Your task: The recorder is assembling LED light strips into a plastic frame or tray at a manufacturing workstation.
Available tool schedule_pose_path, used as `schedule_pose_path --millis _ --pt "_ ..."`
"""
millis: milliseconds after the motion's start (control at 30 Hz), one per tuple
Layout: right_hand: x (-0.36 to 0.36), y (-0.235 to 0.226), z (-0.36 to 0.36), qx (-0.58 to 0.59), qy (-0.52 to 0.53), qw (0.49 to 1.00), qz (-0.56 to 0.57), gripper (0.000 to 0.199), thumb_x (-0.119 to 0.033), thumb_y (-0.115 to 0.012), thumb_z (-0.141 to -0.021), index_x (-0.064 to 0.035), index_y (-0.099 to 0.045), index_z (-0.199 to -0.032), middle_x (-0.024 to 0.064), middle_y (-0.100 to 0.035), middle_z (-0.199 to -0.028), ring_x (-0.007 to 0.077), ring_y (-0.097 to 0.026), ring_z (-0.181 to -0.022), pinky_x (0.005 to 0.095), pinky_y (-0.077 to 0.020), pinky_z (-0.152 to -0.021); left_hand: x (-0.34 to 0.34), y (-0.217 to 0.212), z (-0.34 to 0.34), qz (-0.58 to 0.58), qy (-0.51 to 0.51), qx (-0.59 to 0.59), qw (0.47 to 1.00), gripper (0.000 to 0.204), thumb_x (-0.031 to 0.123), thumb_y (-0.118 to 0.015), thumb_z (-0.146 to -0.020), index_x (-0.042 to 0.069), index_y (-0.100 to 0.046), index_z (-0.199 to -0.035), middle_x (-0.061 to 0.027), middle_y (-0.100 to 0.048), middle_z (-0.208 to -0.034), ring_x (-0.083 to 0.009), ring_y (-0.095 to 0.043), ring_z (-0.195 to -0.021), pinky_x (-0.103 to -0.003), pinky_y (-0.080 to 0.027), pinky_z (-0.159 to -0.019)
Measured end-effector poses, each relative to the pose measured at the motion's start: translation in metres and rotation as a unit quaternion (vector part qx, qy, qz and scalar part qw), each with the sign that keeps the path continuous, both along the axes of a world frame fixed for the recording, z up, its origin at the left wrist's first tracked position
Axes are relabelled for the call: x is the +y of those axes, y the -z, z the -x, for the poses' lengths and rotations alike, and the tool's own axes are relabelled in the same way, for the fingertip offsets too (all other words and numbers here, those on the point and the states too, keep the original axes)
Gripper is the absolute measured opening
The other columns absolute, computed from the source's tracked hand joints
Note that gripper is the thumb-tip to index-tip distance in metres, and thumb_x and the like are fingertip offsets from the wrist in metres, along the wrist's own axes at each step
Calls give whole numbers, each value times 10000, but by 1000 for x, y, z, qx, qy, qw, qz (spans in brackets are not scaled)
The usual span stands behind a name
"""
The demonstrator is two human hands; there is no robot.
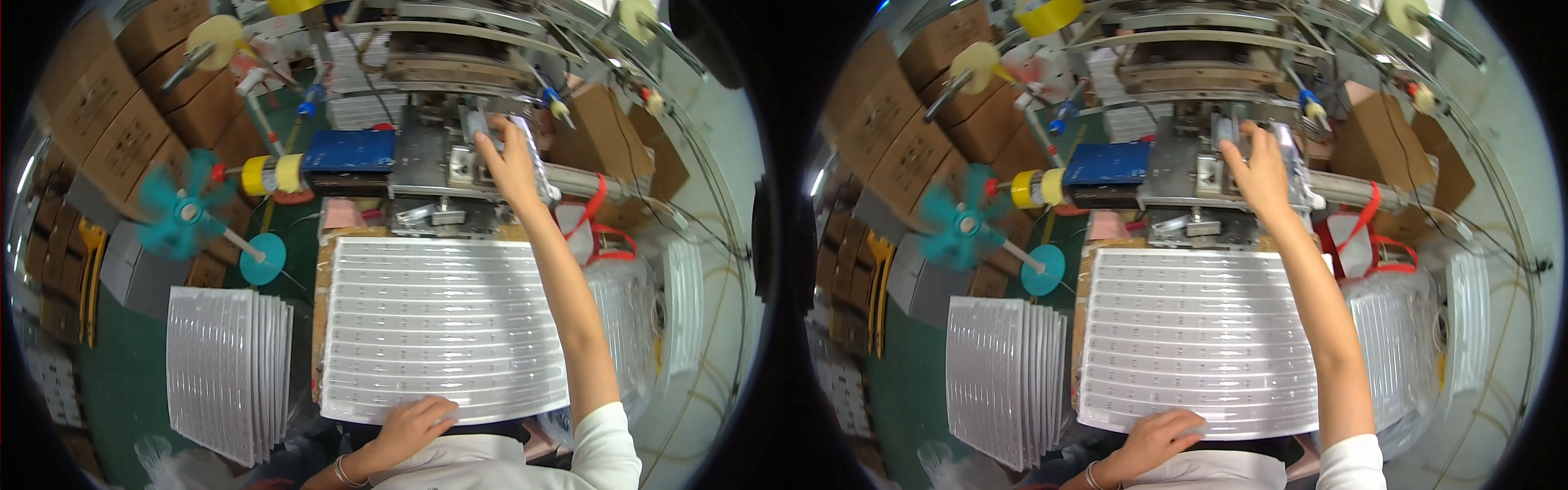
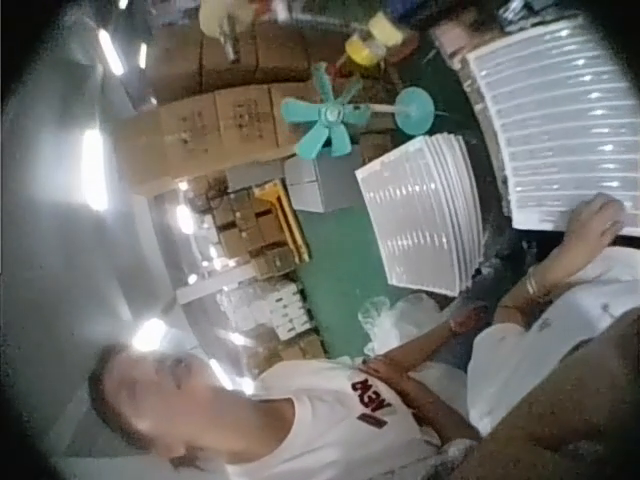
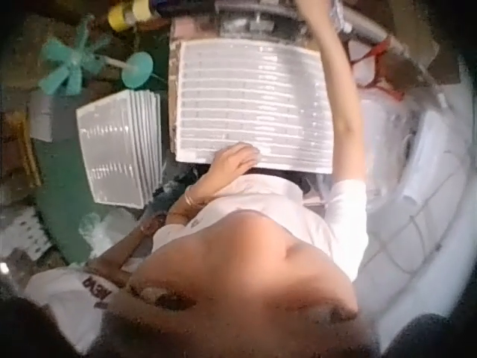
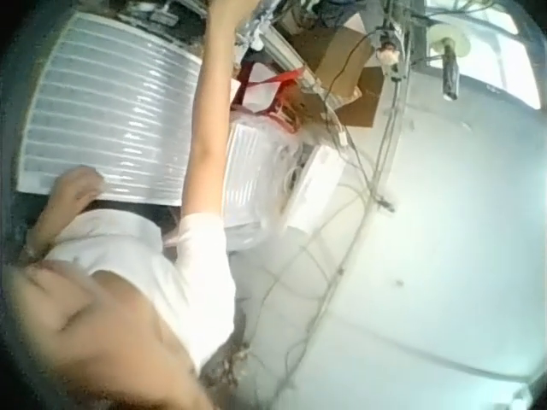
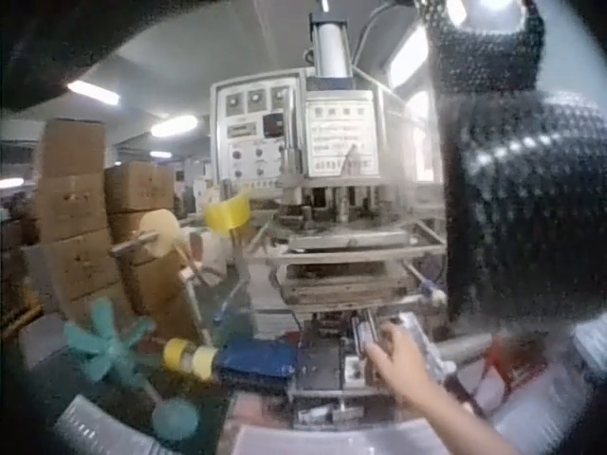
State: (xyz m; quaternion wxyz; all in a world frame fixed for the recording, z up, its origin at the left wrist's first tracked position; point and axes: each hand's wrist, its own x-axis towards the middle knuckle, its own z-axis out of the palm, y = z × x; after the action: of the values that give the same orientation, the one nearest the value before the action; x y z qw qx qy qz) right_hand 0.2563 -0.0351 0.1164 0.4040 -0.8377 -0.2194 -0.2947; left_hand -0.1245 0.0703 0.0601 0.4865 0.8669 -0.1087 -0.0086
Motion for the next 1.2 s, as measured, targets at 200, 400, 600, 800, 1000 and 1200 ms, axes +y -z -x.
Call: schedule_pose_path --millis 200,400,600,800,1000,1200 --pt "-77 18 56 102 -71 990 -69 346 -249 -616 -881 -7 -570 -1124 104 -622 -1046 180 -594 -884 280 -465 -779 27 -17 -20 -41 -112 4 993 215 136 -687 -791 63 -652 -990 -86 -632 -950 -252 -627 -768 -325 -510 -645" --pt "-121 6 167 289 -151 941 86 181 -113 -602 -881 -1 -624 -1023 19 -643 -901 72 -557 -742 240 -462 -683 26 -28 -37 -18 -139 50 989 220 113 -692 -788 44 -631 -988 -102 -634 -932 -238 -631 -776 -302 -510 -620" --pt "-110 34 251 223 -359 862 281 239 -92 -642 -758 -92 -643 -998 65 -574 -788 195 -614 -729 319 -505 -600 -1 7 -23 -122 -39 -75 989 242 92 -707 -745 52 -632 -972 -80 -618 -913 -229 -603 -718 -324 -469 -614" --pt "-117 76 287 138 -375 830 390 233 -72 -581 -753 -100 -616 -982 68 -541 -902 217 -596 -790 322 -514 -611 -4 20 -3 -274 3 -34 961 228 48 -662 -737 39 -585 -951 -82 -561 -893 -274 -576 -770 -378 -430 -669" --pt "-115 62 260 251 -384 858 232 205 -31 -604 -736 -65 -590 -937 90 -538 -942 261 -607 -781 341 -511 -624 -20 20 -10 -186 -31 -91 978 295 22 -561 -745 12 -525 -1037 -110 -530 -940 -259 -543 -854 -351 -416 -732" --pt "-121 26 215 255 -259 925 112 232 -29 -602 -737 -32 -547 -962 96 -563 -957 234 -596 -763 335 -490 -641 -38 27 -40 -224 80 -169 956 291 22 -549 -743 18 -581 -1033 -122 -548 -995 -245 -531 -902 -376 -397 -818"
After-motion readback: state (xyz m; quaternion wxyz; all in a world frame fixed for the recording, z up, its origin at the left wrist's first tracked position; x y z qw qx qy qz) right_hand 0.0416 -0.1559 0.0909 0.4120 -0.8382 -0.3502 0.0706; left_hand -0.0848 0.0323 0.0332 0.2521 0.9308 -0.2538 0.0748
